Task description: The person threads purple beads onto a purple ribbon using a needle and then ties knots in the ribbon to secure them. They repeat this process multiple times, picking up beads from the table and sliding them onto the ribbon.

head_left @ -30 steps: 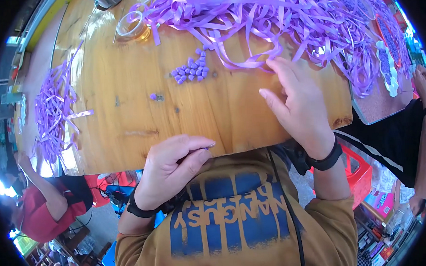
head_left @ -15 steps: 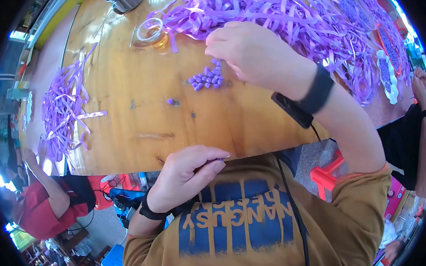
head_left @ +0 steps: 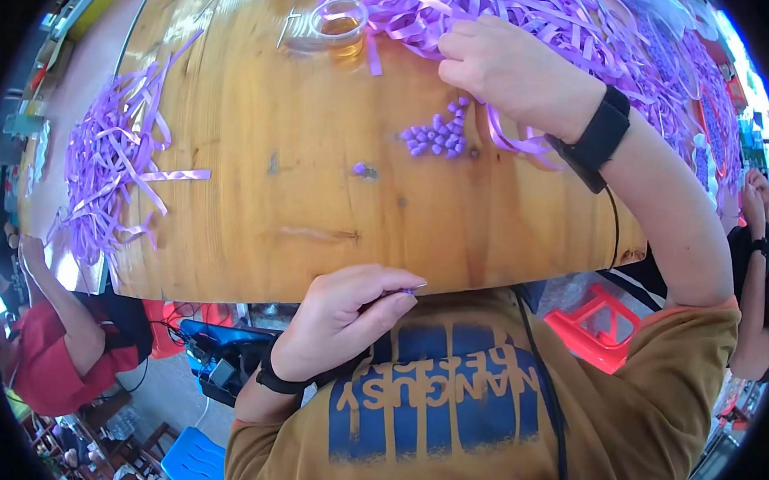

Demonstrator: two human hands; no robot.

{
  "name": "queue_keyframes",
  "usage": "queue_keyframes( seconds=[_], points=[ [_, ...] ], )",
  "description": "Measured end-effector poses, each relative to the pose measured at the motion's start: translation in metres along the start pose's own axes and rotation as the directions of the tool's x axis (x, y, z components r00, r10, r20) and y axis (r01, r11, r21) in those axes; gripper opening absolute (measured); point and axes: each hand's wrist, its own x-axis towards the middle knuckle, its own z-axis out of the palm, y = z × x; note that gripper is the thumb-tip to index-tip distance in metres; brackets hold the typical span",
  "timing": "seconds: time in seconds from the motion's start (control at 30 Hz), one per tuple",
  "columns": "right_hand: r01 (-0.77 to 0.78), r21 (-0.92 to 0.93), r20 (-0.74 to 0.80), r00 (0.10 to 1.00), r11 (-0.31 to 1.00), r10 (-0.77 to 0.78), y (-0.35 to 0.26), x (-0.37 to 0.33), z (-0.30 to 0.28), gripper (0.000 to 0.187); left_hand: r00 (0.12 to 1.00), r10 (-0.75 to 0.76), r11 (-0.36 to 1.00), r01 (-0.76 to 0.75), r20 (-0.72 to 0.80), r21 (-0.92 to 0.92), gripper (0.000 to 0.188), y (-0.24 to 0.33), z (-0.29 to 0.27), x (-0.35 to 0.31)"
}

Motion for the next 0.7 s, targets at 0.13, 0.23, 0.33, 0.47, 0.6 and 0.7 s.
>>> queue_keyframes(
  seconds=[0.13, 0.23, 0.33, 0.47, 0.6, 0.7],
  points=[
    [-0.004, 0.045, 0.065, 0.998, 0.999, 0.001, 0.009, -0.002, -0.002, 0.006, 1.0, -0.019, 0.999, 0.02, 0.022, -0.037, 0.017, -0.002, -0.006, -0.001],
    [-0.021, 0.14, 0.033, 0.999, 0.99, 0.016, 0.022, -0.008, 0.007, 0.007, 0.999, -0.032, 0.998, 0.034, 0.043, -0.056, 0.016, -0.003, -0.008, -0.001],
    [-0.21, 0.346, 0.051, 0.977, 0.915, 0.205, 0.024, -0.015, 0.0, 0.009, 0.999, -0.03, 0.997, 0.032, 0.037, -0.076, 0.016, -0.003, -0.009, -0.001],
    [-0.252, 0.671, -0.197, 0.847, 0.698, 0.494, 0.012, -0.031, -0.022, 0.01, 0.998, -0.035, 0.994, 0.04, 0.05, -0.103, 0.016, -0.003, -0.009, 0.0],
    [0.253, 0.965, -0.21, 0.58, 0.072, 0.787, 0.006, -0.044, -0.073, 0.007, 0.997, -0.057, 0.997, 0.059, 0.048, -0.039, 0.017, -0.001, -0.006, 0.0],
    [0.501, 0.856, -0.232, 0.595, -0.13, 0.769, 0.028, -0.089, -0.103, 0.011, 0.99, -0.119, 0.992, 0.121, 0.082, -0.024, 0.015, 0.007, -0.002, 0.004]
  ],
)
